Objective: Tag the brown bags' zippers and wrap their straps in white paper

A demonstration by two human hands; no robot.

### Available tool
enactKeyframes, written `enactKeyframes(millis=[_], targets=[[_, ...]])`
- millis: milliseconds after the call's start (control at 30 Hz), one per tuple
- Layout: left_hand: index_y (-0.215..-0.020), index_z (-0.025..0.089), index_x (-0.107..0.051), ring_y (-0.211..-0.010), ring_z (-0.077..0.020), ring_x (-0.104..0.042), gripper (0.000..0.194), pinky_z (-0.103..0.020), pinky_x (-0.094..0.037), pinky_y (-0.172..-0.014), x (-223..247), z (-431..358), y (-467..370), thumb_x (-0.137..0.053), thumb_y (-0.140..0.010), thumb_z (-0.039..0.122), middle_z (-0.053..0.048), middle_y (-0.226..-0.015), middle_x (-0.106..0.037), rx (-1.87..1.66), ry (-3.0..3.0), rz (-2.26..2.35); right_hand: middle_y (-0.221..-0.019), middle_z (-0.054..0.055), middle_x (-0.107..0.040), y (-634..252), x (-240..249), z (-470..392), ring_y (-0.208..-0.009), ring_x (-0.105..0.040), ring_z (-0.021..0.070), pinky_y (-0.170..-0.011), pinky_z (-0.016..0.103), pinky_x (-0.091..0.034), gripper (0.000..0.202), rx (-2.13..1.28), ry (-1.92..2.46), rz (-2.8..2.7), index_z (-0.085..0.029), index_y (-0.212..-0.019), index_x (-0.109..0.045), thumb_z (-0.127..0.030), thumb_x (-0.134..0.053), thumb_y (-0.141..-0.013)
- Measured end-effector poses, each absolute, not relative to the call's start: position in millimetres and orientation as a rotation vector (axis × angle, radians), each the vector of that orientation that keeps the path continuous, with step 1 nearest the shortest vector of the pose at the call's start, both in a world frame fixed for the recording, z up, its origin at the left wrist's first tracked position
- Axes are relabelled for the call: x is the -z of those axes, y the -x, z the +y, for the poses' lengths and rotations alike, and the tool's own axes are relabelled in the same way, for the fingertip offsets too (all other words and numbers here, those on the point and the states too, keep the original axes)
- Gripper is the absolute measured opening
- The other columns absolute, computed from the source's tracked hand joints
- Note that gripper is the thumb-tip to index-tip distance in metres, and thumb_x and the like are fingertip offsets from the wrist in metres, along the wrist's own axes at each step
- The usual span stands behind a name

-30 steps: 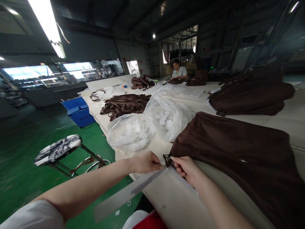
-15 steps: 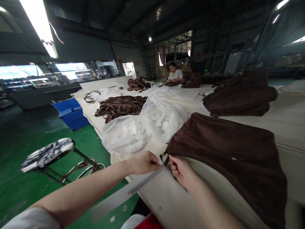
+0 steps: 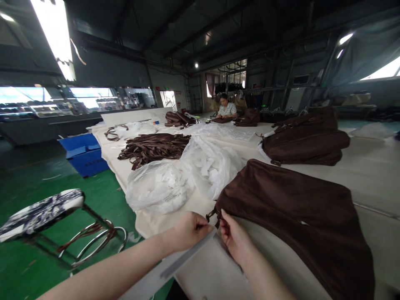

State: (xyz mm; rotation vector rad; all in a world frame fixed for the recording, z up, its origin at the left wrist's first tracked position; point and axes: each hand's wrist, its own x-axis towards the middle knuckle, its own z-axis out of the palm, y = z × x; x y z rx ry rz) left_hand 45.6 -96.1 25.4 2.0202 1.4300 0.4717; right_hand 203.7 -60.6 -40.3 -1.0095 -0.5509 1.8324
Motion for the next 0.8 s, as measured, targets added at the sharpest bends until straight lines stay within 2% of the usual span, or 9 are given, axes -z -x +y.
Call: enactKeyframes(millis=[133, 200, 333, 433, 633, 800], targets=[[-0.056, 0.017, -0.035, -0.055, -0.0093, -0.034, 0.043, -0.023, -0.025, -0.054, -15, -106, -39, -0.044, -0.091, 0.042, 0.003, -0.056, -0.035, -0.571, -2.107, 1.437, -0.053, -0.005, -0.051, -205, 39, -58, -0.039, -0.04, 0.0017, -0.034, 0.012, -0.026, 0.019, -1.882, 1.023, -0.443, -0.016, -0.064, -0.055, -0.019, -0.07, -0.076], [-0.057, 0.017, -0.035, -0.056, -0.0098, -0.035, 0.043, -0.023, -0.026, -0.055, -9, -109, -37, -0.044, -0.091, 0.044, 0.002, -0.056, -0.036, -0.617, -2.081, 1.482, -0.057, -0.003, -0.055, -206, 38, -58, -0.041, -0.045, 0.0021, -0.035, 0.011, -0.027, 0.014, -1.914, 1.014, -0.434, -0.015, -0.067, -0.059, -0.015, -0.066, -0.078], [-0.059, 0.018, -0.038, -0.054, -0.0093, -0.029, 0.046, -0.023, -0.023, -0.05, 2, -110, -34, -0.042, -0.089, 0.053, 0.003, -0.056, -0.032, -0.632, -1.867, 1.532, -0.067, 0.005, -0.066, -204, 39, -59, -0.046, -0.054, 0.0048, -0.035, 0.011, -0.028, 0.012, -1.947, 1.045, -0.455, -0.012, -0.07, -0.063, -0.016, -0.064, -0.081], [-0.061, 0.018, -0.041, -0.054, -0.0092, -0.028, 0.046, -0.023, -0.022, -0.049, 6, -109, -34, -0.042, -0.088, 0.056, 0.003, -0.057, -0.032, -0.614, -1.766, 1.481, -0.07, 0.007, -0.069, -199, 40, -60, -0.044, -0.054, 0.005, -0.034, 0.012, -0.027, 0.009, -1.918, 1.073, -0.484, -0.012, -0.069, -0.064, -0.016, -0.069, -0.076], [-0.056, 0.018, -0.033, -0.055, -0.009, -0.026, 0.042, -0.024, -0.021, -0.05, -2, -111, -38, -0.048, -0.087, 0.041, 0.004, -0.058, -0.027, -0.509, -1.934, 1.421, -0.068, 0.003, -0.068, -197, 40, -59, -0.042, -0.041, 0.0012, -0.034, 0.012, -0.022, 0.012, -1.837, 1.025, -0.507, -0.013, -0.063, -0.064, -0.007, -0.074, -0.062], [-0.055, 0.018, -0.033, -0.056, -0.0095, -0.026, 0.042, -0.025, -0.02, -0.051, -8, -112, -43, -0.045, -0.087, 0.041, 0.003, -0.058, -0.025, -0.567, -1.891, 1.476, -0.082, 0.003, -0.07, -202, 38, -60, -0.045, -0.037, 0.0011, -0.035, 0.013, -0.019, 0.015, -1.842, 0.952, -0.474, -0.015, -0.072, -0.068, -0.013, -0.076, -0.06]])
